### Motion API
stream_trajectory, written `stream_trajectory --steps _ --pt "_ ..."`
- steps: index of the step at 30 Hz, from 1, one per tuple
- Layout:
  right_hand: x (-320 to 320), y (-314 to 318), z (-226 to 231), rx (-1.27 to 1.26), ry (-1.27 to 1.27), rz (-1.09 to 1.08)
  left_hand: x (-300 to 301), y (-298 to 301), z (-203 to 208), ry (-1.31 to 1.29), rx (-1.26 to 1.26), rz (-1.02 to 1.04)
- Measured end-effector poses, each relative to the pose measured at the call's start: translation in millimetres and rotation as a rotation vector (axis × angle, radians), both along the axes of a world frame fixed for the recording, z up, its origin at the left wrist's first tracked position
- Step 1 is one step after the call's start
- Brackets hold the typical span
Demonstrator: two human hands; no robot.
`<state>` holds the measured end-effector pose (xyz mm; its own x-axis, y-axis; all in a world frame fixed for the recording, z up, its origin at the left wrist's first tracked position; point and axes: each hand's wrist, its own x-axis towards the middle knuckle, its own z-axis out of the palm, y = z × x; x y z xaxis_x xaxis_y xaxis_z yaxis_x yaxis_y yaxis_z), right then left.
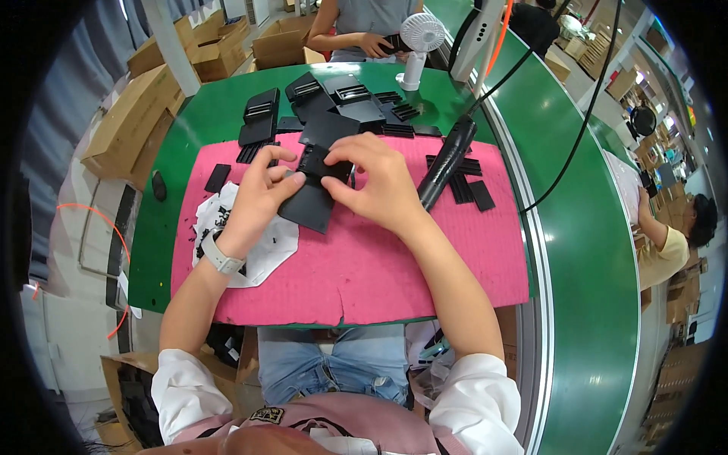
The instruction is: Assembling black plastic components using an electric screwdriver at a factory workbench.
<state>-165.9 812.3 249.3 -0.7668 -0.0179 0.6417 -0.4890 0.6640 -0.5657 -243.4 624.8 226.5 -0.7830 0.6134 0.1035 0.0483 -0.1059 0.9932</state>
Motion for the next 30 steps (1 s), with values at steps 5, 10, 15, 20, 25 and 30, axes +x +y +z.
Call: stream_trajectory --steps 5,10,15,20,25,30 --pt "-2 -10 -7 0.131 0.094 -0.048 3 -6 -3 0.042 -0.009 -0.026" --pt "0 -14 -5 0.193 0.192 -0.054 1 -11 1 0.036 -0.039 -0.077" --pt "1 -15 -3 0.06 0.015 -0.027 8 -13 1 0.076 -0.03 -0.046" --pt "2 -15 -4 0.131 0.021 0.003 10 -13 -3 0.019 0.024 -0.05" --pt "5 -11 -1 0.122 -0.026 -0.025 12 -10 -5 0.072 0.002 -0.053" --pt "7 -11 0 0.213 -0.018 -0.073 14 -12 -8 0.049 0.039 -0.049"
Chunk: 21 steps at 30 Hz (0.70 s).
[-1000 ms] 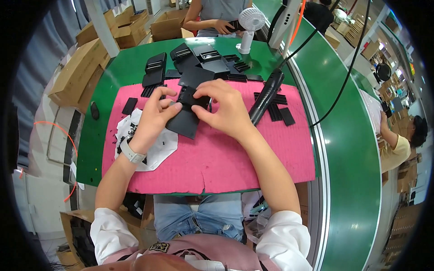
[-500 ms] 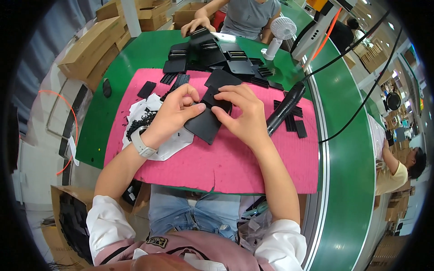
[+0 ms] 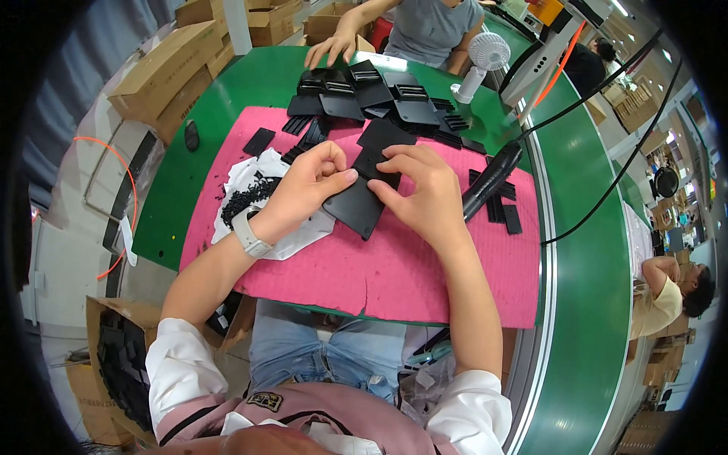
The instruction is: Assembling black plastic components using an electric screwdriver at a factory workbench.
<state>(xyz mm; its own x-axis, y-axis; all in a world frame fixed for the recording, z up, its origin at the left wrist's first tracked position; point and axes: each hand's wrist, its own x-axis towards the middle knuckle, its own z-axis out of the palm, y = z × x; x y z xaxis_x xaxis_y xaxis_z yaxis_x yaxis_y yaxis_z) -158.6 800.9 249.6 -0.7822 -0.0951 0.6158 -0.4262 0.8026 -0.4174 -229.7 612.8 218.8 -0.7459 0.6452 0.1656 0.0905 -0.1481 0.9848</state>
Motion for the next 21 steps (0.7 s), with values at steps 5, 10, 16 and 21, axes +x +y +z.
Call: stream_trajectory --steps 5,10,16,21 --pt "1 -1 -1 0.027 -0.015 0.082 1 -4 7 0.068 -0.04 -0.025" --pt "11 -5 -1 -0.008 -0.135 0.206 13 -46 29 0.808 -0.378 0.403" --pt "17 -6 0 0.088 -0.262 0.172 19 -103 23 0.898 -1.094 0.469" --pt "14 39 18 0.025 0.127 -0.349 9 -106 9 0.884 -0.926 0.474"
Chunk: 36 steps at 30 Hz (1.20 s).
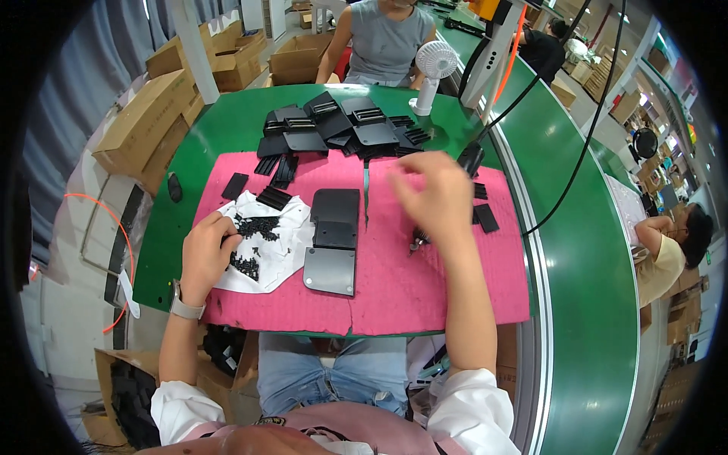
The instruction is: Assembling black plastic components using an electric screwdriver at a factory workbench.
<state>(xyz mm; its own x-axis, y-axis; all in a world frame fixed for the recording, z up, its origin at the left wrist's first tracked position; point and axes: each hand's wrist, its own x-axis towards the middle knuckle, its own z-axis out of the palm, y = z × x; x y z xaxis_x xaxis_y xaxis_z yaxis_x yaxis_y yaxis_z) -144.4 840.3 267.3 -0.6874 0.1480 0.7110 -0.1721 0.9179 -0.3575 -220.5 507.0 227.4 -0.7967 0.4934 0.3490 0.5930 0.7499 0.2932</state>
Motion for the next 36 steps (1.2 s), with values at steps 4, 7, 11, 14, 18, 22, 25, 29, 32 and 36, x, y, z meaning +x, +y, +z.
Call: stream_trajectory --steps 4,7,11,14,18,22,25,29,32,36 --pt "9 43 10 0.03 -0.007 -0.585 -2 1 0 0.058 0.104 -0.012" --pt "10 60 4 0.102 -0.263 -0.817 -2 1 1 0.05 0.182 -0.01" --pt "-5 67 -17 -0.156 -0.642 -0.641 -5 0 2 -0.021 0.32 -0.089" --pt "-15 66 -30 -0.262 -0.503 -0.539 -9 3 2 -0.089 0.417 -0.15" --pt "-22 45 -22 -0.764 -0.355 -0.132 -10 16 3 -0.777 0.828 -0.192" --pt "-18 -4 15 -1.334 -0.086 0.543 -2 45 6 -1.262 1.123 -0.397" --pt "4 -41 41 -1.214 -0.056 0.708 7 68 8 -1.386 1.171 -0.509" --pt "21 -69 50 -1.017 0.126 1.166 13 85 6 -1.594 1.326 -0.543" --pt "20 -71 45 -0.888 0.353 1.319 18 86 2 -1.67 1.344 -0.517" --pt "19 -66 36 -0.905 0.396 1.306 22 88 0 -1.672 1.366 -0.559"
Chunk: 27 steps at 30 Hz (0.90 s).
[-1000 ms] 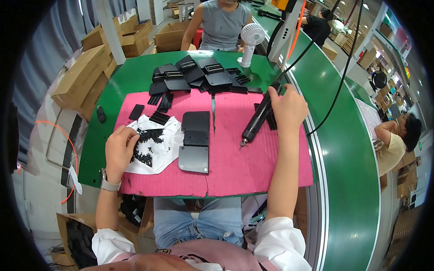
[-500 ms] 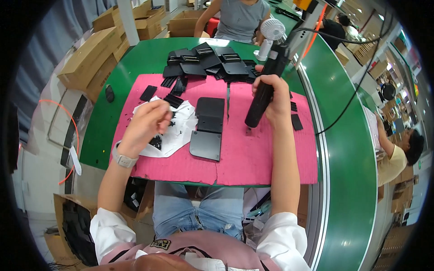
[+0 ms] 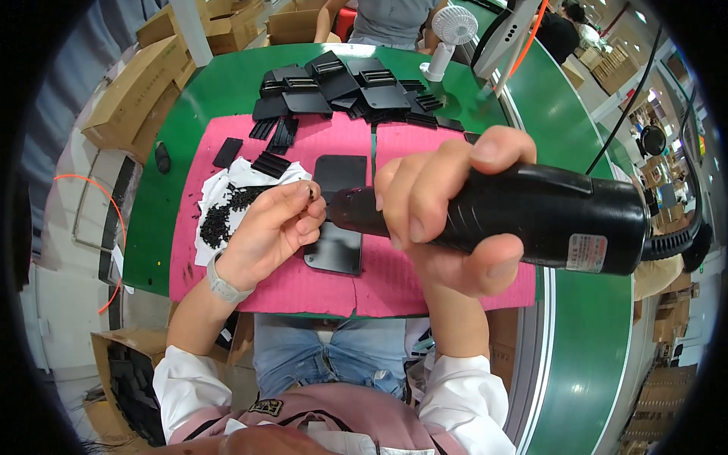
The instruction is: Assembling black plastic components using an electric screwdriver at a factory workbench.
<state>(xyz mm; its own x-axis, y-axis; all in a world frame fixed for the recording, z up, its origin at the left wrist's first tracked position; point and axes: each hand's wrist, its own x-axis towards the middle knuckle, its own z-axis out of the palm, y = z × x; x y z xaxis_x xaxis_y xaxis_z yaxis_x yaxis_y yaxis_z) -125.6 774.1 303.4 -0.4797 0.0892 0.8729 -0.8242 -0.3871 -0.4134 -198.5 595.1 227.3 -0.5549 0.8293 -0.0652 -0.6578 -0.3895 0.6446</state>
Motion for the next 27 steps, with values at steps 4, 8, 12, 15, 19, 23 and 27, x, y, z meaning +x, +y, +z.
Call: stream_trajectory --steps 4,8,12,15,19,23,27 --pt "0.9 1.8 -5.1 0.021 0.016 -0.006 3.8 0.3 -1.6 -0.022 -0.023 0.006" --pt "2.8 -0.5 -6.9 0.039 0.018 -0.011 6.4 0.5 -3.7 -0.022 -0.041 -0.022" --pt "4.1 -3.8 -7.2 0.033 -0.015 -0.038 7.2 0.8 -4.2 -0.039 -0.033 -0.029" --pt "4.6 -5.3 -7.4 0.013 -0.014 -0.052 7.7 0.4 -4.1 -0.053 -0.035 -0.031" --pt "4.6 -4.7 -7.6 0.066 -0.003 -0.081 8.4 -0.2 -4.9 -0.059 -0.05 -0.032" --pt "5.3 -4.5 -8.9 0.069 -0.011 -0.081 7.7 -0.5 -6.2 -0.063 -0.062 -0.043" --pt "7.7 -6.0 -10.3 0.048 -0.028 -0.081 7.2 -0.4 -8.0 -0.057 -0.057 -0.053"
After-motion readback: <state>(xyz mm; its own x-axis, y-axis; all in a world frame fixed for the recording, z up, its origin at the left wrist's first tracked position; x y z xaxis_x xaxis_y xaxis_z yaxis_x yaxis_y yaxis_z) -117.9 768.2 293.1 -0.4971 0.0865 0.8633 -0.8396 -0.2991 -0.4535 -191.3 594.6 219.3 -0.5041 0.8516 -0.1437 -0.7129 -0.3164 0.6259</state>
